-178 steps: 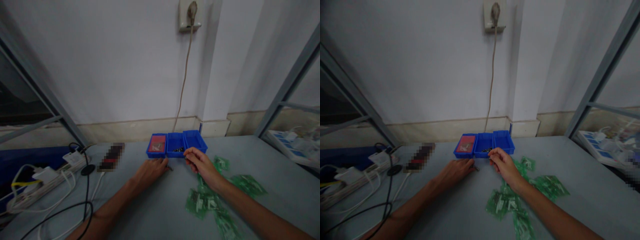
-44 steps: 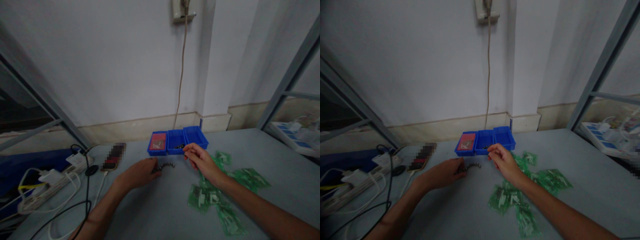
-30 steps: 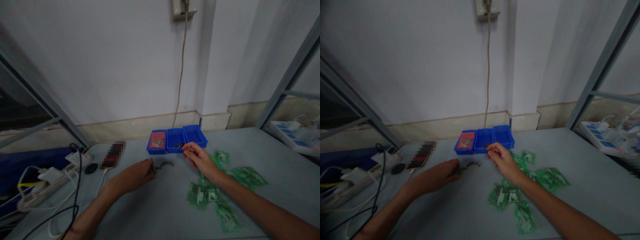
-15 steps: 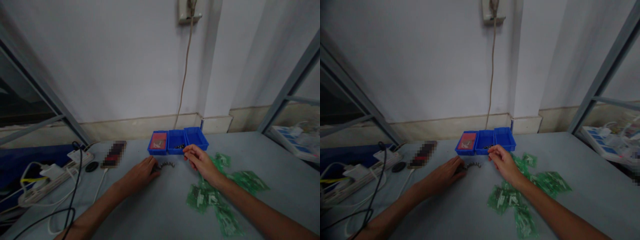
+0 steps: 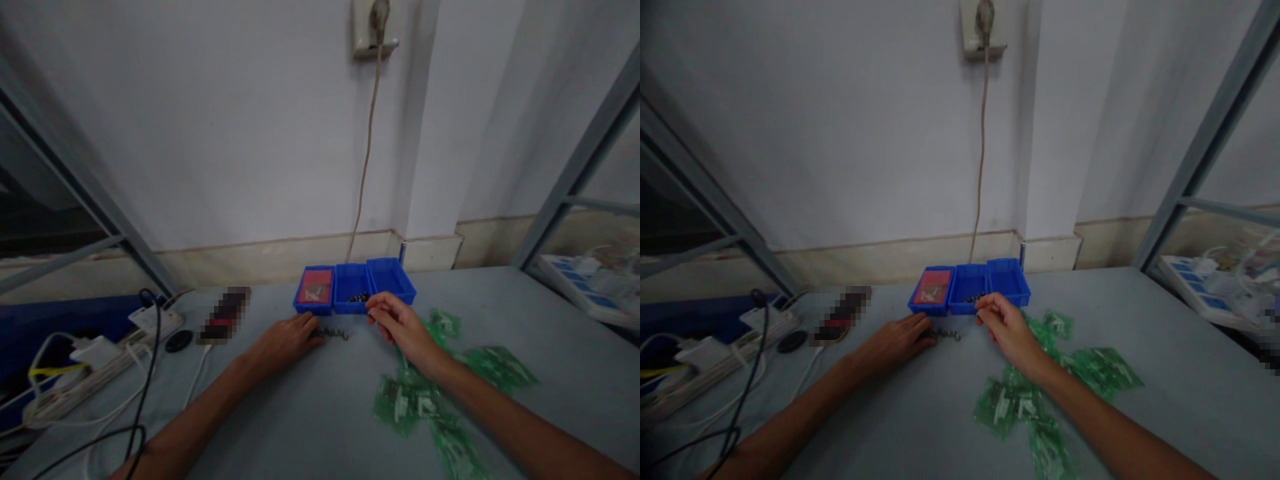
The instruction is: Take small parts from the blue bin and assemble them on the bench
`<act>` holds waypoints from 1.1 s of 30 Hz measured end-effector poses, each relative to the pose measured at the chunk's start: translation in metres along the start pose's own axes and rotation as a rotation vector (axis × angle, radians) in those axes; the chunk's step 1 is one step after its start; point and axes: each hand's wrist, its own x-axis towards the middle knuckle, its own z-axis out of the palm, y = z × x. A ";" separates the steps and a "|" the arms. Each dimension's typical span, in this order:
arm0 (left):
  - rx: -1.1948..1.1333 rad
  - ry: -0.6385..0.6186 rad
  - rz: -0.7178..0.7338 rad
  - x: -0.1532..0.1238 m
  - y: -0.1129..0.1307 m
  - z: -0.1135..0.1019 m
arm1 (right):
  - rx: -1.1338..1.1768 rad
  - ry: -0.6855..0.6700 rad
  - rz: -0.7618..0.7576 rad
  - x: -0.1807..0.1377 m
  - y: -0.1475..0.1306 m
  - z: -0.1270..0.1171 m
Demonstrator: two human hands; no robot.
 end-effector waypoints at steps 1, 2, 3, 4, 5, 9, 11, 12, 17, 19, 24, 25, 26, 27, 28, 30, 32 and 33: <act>0.008 0.001 0.001 0.000 0.000 -0.001 | 0.001 0.002 -0.002 0.000 0.001 0.000; 0.010 0.006 0.000 0.000 0.001 -0.002 | 0.002 0.005 -0.002 0.001 0.001 -0.001; 0.006 0.014 -0.005 0.000 0.003 -0.003 | 0.003 0.008 0.002 0.000 0.001 -0.001; -0.001 0.024 -0.012 0.000 0.004 -0.003 | 0.002 0.009 0.008 0.000 0.001 -0.001; -0.009 0.034 -0.021 0.000 0.005 -0.004 | 0.002 0.011 0.015 0.000 0.000 0.000; -0.050 0.067 -0.019 0.002 0.008 0.000 | 0.001 0.015 0.039 -0.002 -0.003 0.001; -0.075 0.073 -0.003 0.003 0.008 0.004 | 0.004 0.017 0.038 -0.002 -0.004 0.002; -0.088 0.076 0.001 0.004 0.008 0.006 | 0.003 0.017 0.034 -0.002 -0.005 0.002; -0.117 0.096 0.001 0.003 0.008 0.008 | 0.007 0.008 0.028 -0.003 -0.004 0.003; -0.129 0.103 0.012 0.002 0.009 0.007 | 0.002 0.009 0.041 -0.004 -0.004 0.004; -0.151 0.175 0.063 0.000 0.011 0.006 | 0.014 -0.007 0.038 -0.005 -0.003 0.005; -0.156 0.184 0.067 0.000 0.011 0.006 | 0.017 -0.009 0.037 -0.005 -0.003 0.004; -0.162 0.186 0.070 0.000 0.011 0.006 | 0.018 -0.009 0.038 -0.004 -0.003 0.004; -0.167 0.185 0.067 -0.001 0.012 0.006 | 0.018 -0.006 0.040 -0.004 -0.003 0.004; -0.171 0.182 0.063 0.000 0.012 0.005 | 0.016 -0.001 0.041 -0.004 -0.003 0.003; -0.173 0.173 0.053 0.000 0.013 0.005 | 0.014 0.006 0.036 -0.004 -0.004 0.003; -0.171 0.165 0.042 0.000 0.013 0.005 | 0.009 0.007 0.034 -0.004 -0.004 0.003; -0.169 0.161 0.036 0.000 0.013 0.005 | 0.006 0.006 0.032 -0.004 -0.004 0.003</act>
